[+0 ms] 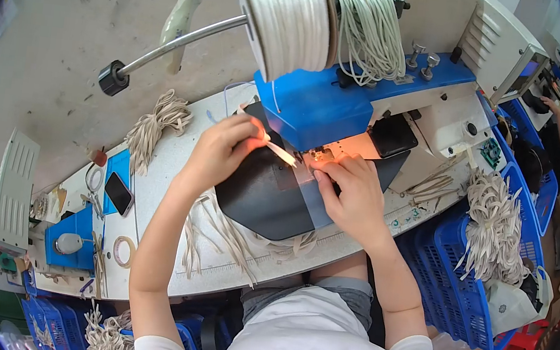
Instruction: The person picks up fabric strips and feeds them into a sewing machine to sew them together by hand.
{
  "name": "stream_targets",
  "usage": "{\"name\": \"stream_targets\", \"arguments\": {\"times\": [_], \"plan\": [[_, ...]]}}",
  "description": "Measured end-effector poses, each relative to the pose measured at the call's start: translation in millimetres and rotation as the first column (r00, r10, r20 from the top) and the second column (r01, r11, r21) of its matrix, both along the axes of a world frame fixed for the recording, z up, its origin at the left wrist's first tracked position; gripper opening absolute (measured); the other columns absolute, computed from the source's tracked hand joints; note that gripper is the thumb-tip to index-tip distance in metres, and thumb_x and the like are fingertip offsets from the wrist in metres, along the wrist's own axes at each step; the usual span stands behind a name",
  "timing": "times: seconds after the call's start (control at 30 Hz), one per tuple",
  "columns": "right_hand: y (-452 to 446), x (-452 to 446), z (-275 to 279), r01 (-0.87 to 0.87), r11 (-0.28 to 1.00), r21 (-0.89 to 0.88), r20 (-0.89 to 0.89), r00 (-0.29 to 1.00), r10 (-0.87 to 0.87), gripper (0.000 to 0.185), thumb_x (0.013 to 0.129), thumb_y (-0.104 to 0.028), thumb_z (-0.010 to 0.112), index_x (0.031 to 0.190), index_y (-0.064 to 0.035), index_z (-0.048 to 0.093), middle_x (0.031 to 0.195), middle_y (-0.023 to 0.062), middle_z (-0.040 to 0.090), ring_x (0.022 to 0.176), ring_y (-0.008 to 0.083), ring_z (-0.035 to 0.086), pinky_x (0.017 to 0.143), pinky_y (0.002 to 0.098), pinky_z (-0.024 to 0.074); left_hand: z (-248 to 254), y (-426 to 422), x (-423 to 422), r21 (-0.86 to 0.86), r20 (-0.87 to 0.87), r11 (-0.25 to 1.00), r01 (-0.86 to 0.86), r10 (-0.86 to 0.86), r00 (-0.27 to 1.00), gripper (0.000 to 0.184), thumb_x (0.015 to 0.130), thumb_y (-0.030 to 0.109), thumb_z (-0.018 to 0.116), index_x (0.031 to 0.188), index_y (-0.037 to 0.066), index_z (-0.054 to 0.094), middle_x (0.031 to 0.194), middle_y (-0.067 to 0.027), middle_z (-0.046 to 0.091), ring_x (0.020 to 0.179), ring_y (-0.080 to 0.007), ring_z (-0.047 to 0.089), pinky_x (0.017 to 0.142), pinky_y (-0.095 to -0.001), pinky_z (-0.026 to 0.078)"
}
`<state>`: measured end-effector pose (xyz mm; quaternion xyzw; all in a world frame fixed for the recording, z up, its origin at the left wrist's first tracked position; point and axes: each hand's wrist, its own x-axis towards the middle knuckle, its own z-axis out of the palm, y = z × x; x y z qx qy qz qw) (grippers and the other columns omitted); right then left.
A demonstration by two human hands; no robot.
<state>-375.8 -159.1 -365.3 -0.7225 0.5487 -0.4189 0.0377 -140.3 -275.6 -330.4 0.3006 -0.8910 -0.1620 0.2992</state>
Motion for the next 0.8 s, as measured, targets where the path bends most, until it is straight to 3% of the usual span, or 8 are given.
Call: {"name": "stream_targets", "arguments": {"times": [0.07, 0.17, 0.27, 0.47, 0.57, 0.67, 0.7, 0.8], "plan": [[1, 2, 2, -0.052, 0.999, -0.015, 0.092, 0.994, 0.054, 0.016, 0.088, -0.017, 0.067, 0.100, -0.0077, 0.073, 0.080, 0.0056, 0.064, 0.082, 0.0242, 0.060, 0.079, 0.0377, 0.0419, 8, 22, -1, -0.053, 0.005, 0.999, 0.012, -0.011, 1.000, 0.009, 0.085, 0.007, 0.070, 0.094, 0.005, 0.067, 0.099, -0.0080, 0.067, 0.089, -0.0294, 0.065, 0.075, -0.0363, 0.053], [15, 11, 26, -0.247, 0.950, 0.189, 0.319, 0.931, 0.179, 0.011, 0.088, -0.015, 0.068, 0.093, -0.0060, 0.071, 0.076, 0.0055, 0.063, 0.076, 0.0242, 0.060, 0.077, 0.0366, 0.0408, 18, 47, -3, -0.125, 0.025, 0.991, 0.045, -0.042, 0.999, 0.010, 0.083, 0.008, 0.071, 0.093, 0.007, 0.068, 0.095, -0.0069, 0.068, 0.085, -0.0287, 0.067, 0.073, -0.0371, 0.055], [28, 21, 21, -0.289, 0.956, 0.053, 0.366, 0.896, 0.251, 0.006, 0.086, -0.010, 0.069, 0.085, -0.0051, 0.066, 0.073, 0.0054, 0.061, 0.073, 0.0239, 0.059, 0.074, 0.0357, 0.0394, 28, 65, 0, -0.153, 0.081, 0.986, 0.065, -0.053, 0.995, 0.010, 0.082, 0.006, 0.071, 0.092, 0.006, 0.068, 0.091, -0.0069, 0.069, 0.078, -0.0291, 0.068, 0.067, -0.0358, 0.055], [73, -16, 40, -0.359, 0.933, -0.008, 0.450, 0.832, 0.324, 0.010, 0.079, 0.002, 0.069, 0.076, -0.0019, 0.061, 0.067, 0.0064, 0.056, 0.061, 0.0209, 0.052, 0.066, 0.0321, 0.0384, 45, 79, 67, -0.287, -0.016, 0.897, -0.336, 0.346, 0.938, 0.022, 0.071, -0.004, 0.075, 0.092, 0.005, 0.072, 0.087, -0.0065, 0.071, 0.074, -0.0235, 0.067, 0.061, -0.0320, 0.053], [93, -38, 17, -0.518, 0.855, 0.044, 0.746, 0.586, 0.317, 0.008, 0.084, 0.000, 0.068, 0.079, 0.0002, 0.061, 0.071, 0.0056, 0.061, 0.065, 0.0142, 0.052, 0.064, 0.0282, 0.0398, 58, 107, 118, -0.091, -0.015, 0.949, -0.301, 0.301, 0.954, 0.022, 0.073, -0.007, 0.074, 0.093, 0.002, 0.073, 0.076, -0.0056, 0.068, 0.070, -0.0150, 0.066, 0.056, -0.0270, 0.049], [102, -46, -6, -0.703, 0.690, 0.174, 0.889, 0.413, 0.197, 0.009, 0.090, -0.003, 0.067, 0.084, 0.0012, 0.063, 0.076, 0.0033, 0.062, 0.070, 0.0098, 0.053, 0.065, 0.0255, 0.0416, 59, 147, 137, 0.469, -0.501, 0.883, -0.009, 0.274, 0.821, 0.015, 0.077, -0.003, 0.075, 0.091, -0.001, 0.071, 0.072, -0.0068, 0.067, 0.061, -0.0127, 0.062, 0.051, -0.0236, 0.044], [103, -45, -17, -0.754, 0.619, 0.221, 0.908, 0.391, 0.151, 0.009, 0.091, -0.004, 0.067, 0.086, 0.0014, 0.063, 0.078, 0.0027, 0.062, 0.071, 0.0086, 0.053, 0.065, 0.0247, 0.0420, 52, 151, 149, 0.478, -0.545, 0.876, 0.058, 0.243, 0.803, 0.010, 0.084, 0.000, 0.072, 0.093, -0.002, 0.069, 0.073, -0.0079, 0.068, 0.055, -0.0104, 0.058, 0.048, -0.0204, 0.039], [99, -13, -49, -0.843, 0.342, 0.415, 0.874, 0.474, 0.108, 0.014, 0.095, -0.014, 0.069, 0.094, 0.0005, 0.067, 0.080, -0.0023, 0.062, 0.074, 0.0060, 0.055, 0.064, 0.0217, 0.0432, 31, 142, 151, 0.693, -0.211, 0.629, -0.352, 0.644, 0.736, 0.011, 0.091, 0.006, 0.068, 0.098, -0.002, 0.067, 0.073, -0.0078, 0.068, 0.057, -0.0090, 0.058, 0.047, -0.0191, 0.037]]}}
